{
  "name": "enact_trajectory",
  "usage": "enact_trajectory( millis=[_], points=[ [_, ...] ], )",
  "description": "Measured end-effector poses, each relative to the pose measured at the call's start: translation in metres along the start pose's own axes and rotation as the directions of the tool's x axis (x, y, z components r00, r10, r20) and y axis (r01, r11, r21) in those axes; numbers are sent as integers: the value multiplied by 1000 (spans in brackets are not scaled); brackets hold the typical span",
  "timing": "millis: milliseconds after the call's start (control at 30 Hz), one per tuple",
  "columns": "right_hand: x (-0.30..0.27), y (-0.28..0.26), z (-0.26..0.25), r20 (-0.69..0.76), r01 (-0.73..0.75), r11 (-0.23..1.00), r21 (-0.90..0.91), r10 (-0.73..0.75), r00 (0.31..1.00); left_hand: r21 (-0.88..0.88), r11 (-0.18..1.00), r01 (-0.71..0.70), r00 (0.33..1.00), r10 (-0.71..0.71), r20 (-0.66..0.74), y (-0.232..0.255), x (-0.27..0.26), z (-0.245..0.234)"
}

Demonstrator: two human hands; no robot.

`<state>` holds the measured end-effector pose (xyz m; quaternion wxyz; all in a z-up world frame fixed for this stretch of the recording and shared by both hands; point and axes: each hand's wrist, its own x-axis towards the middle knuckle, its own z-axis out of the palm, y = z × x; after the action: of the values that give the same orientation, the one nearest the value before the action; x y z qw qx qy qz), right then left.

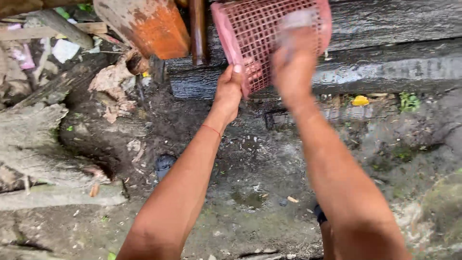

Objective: The recorder cleans a plastic basket by pouring water over it and scrubbing it with a cloth.

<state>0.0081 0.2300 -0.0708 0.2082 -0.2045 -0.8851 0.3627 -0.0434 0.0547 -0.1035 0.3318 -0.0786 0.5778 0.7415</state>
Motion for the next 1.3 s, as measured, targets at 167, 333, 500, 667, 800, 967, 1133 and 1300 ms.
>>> enact_trajectory(
  millis=[167,333,500,667,800,967,1133,1300],
  points=[
    [-6,-39,-22,179,463,886,-12,-454,873,-12,998,58,998,-59,-36,-9,-14,-3],
    [-5,6,-25,-149,-57,980,-188,29,988,104,994,-28,998,33,-50,-15,-16,5],
    [-16,-66,-21,249,457,887,-70,-428,869,111,994,7,999,-1,-50,-34,-4,-1],
    [23,91,-39,48,2,931,365,-21,999,127,992,-16,999,22,-39,-25,-19,9],
    [40,120,-53,-73,8,964,-265,-28,997,303,950,68,998,-70,-4,-6,-19,-1],
    [32,98,-59,-13,246,960,-132,-250,968,40,990,134,979,-138,147,59,17,3],
    [19,67,-27,-82,57,932,-358,-92,992,-149,968,203,964,-171,206,51,19,20],
    [-6,-64,-17,292,329,944,5,-316,903,-261,952,160,984,-132,123,-8,30,2]
  ],
)
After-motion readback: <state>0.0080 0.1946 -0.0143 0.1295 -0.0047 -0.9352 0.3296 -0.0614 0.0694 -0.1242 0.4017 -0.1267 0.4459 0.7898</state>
